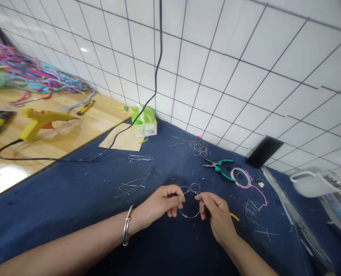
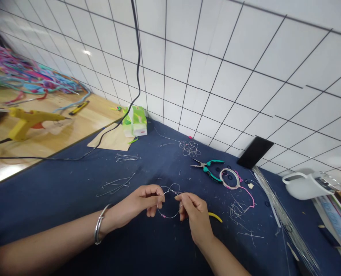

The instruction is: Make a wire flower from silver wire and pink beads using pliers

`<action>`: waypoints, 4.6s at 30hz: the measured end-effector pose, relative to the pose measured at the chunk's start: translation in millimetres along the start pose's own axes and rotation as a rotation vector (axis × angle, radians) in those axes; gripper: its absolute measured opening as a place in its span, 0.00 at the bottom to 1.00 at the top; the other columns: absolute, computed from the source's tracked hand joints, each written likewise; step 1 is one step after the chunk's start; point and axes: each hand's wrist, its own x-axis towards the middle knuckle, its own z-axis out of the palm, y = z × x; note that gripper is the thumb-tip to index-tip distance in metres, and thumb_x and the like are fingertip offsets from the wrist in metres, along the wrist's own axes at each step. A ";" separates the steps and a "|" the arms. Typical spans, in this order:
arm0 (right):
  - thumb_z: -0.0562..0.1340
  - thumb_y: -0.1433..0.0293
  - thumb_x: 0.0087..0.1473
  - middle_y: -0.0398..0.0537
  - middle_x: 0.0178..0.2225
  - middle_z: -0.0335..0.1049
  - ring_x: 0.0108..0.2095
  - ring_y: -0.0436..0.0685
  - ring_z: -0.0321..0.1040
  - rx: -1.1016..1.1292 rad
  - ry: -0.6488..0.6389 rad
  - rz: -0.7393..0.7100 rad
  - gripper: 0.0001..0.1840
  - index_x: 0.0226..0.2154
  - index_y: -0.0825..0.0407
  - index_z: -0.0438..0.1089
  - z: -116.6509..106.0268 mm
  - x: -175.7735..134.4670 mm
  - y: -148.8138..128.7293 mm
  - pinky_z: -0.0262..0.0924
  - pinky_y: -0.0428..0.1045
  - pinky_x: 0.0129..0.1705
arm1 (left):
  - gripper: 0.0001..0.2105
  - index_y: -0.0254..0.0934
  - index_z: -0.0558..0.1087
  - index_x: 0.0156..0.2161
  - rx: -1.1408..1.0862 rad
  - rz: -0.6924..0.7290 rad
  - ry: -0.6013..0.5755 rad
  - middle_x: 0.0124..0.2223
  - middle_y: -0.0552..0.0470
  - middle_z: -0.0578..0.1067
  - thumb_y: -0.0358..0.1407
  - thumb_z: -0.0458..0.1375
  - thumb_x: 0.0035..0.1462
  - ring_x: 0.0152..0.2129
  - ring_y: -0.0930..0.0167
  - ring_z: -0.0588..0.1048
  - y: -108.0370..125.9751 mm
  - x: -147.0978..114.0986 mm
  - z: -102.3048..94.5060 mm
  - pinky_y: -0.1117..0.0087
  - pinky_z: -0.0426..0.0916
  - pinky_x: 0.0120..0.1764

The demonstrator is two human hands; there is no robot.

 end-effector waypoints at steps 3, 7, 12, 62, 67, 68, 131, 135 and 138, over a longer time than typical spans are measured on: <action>0.55 0.60 0.53 0.40 0.19 0.59 0.18 0.45 0.55 -0.008 -0.005 0.004 0.16 0.32 0.55 0.71 0.1 0.0 0.3 0.52 0.43 0.21 | 0.05 0.34 0.68 0.32 -0.008 -0.002 -0.001 0.27 0.54 0.70 0.34 0.52 0.53 0.18 0.77 0.68 0.2 0.6 0.2 0.76 0.62 0.23; 0.55 0.60 0.54 0.40 0.19 0.58 0.18 0.45 0.55 -0.007 -0.017 0.006 0.16 0.32 0.55 0.70 -0.2 0.4 1.5 0.52 0.43 0.20 | 0.06 0.34 0.68 0.33 -0.007 -0.003 -0.003 0.27 0.54 0.70 0.34 0.52 0.53 0.18 0.78 0.68 -0.1 0.8 0.2 0.76 0.62 0.23; 0.55 0.60 0.53 0.40 0.19 0.58 0.18 0.45 0.55 -0.011 -0.016 0.013 0.16 0.32 0.56 0.70 -1.2 1.0 3.4 0.52 0.43 0.20 | 0.06 0.34 0.68 0.33 0.002 -0.001 -0.005 0.28 0.54 0.70 0.34 0.51 0.53 0.19 0.77 0.68 -0.6 0.3 0.0 0.75 0.62 0.23; 0.58 0.60 0.51 0.38 0.17 0.59 0.16 0.45 0.55 -0.121 -0.070 0.009 0.14 0.25 0.54 0.67 1.2 -2.0 3.5 0.51 0.42 0.19 | 0.08 0.34 0.70 0.38 -0.046 -0.027 -0.151 0.32 0.51 0.72 0.32 0.55 0.50 0.22 0.76 0.70 1.5 -0.9 0.1 0.74 0.63 0.26; 0.58 0.61 0.51 0.38 0.17 0.59 0.16 0.45 0.55 -0.114 -0.071 -0.006 0.13 0.25 0.54 0.67 2.0 -1.8 6.1 0.51 0.42 0.19 | 0.08 0.34 0.70 0.37 -0.037 -0.038 -0.127 0.31 0.53 0.71 0.32 0.55 0.50 0.22 0.76 0.69 1.2 -1.3 1.3 0.74 0.63 0.26; 0.58 0.61 0.51 0.38 0.17 0.59 0.16 0.45 0.56 -0.117 -0.074 -0.007 0.13 0.25 0.54 0.67 2.1 -1.8 6.3 0.51 0.42 0.19 | 0.08 0.34 0.70 0.38 -0.037 -0.037 -0.122 0.31 0.53 0.71 0.32 0.55 0.50 0.22 0.77 0.69 1.3 -1.2 1.5 0.74 0.63 0.26; 0.56 0.59 0.52 0.37 0.16 0.59 0.16 0.44 0.55 -0.307 -0.245 0.006 0.16 0.23 0.54 0.64 1.6 -1.8 5.7 0.51 0.41 0.20 | 0.09 0.35 0.68 0.36 0.132 -0.049 -0.211 0.28 0.54 0.69 0.37 0.56 0.50 0.25 0.75 0.71 1.4 -1.5 -0.4 0.75 0.65 0.25; 0.56 0.59 0.53 0.38 0.18 0.61 0.16 0.44 0.57 -0.322 -0.301 0.024 0.17 0.23 0.54 0.63 3.5 -2.9 3.8 0.52 0.41 0.21 | 0.09 0.34 0.67 0.33 0.103 -0.053 -0.178 0.24 0.56 0.68 0.39 0.57 0.50 0.20 0.76 0.69 -2.2 -2.9 4.6 0.77 0.63 0.21; 0.55 0.59 0.53 0.38 0.20 0.61 0.18 0.44 0.58 -0.353 -0.327 0.018 0.15 0.25 0.54 0.63 3.9 -3.9 -2.5 0.54 0.42 0.22 | 0.09 0.34 0.67 0.32 0.107 -0.036 -0.126 0.22 0.57 0.68 0.39 0.56 0.50 0.19 0.77 0.68 -0.4 -5.5 7.0 0.77 0.62 0.20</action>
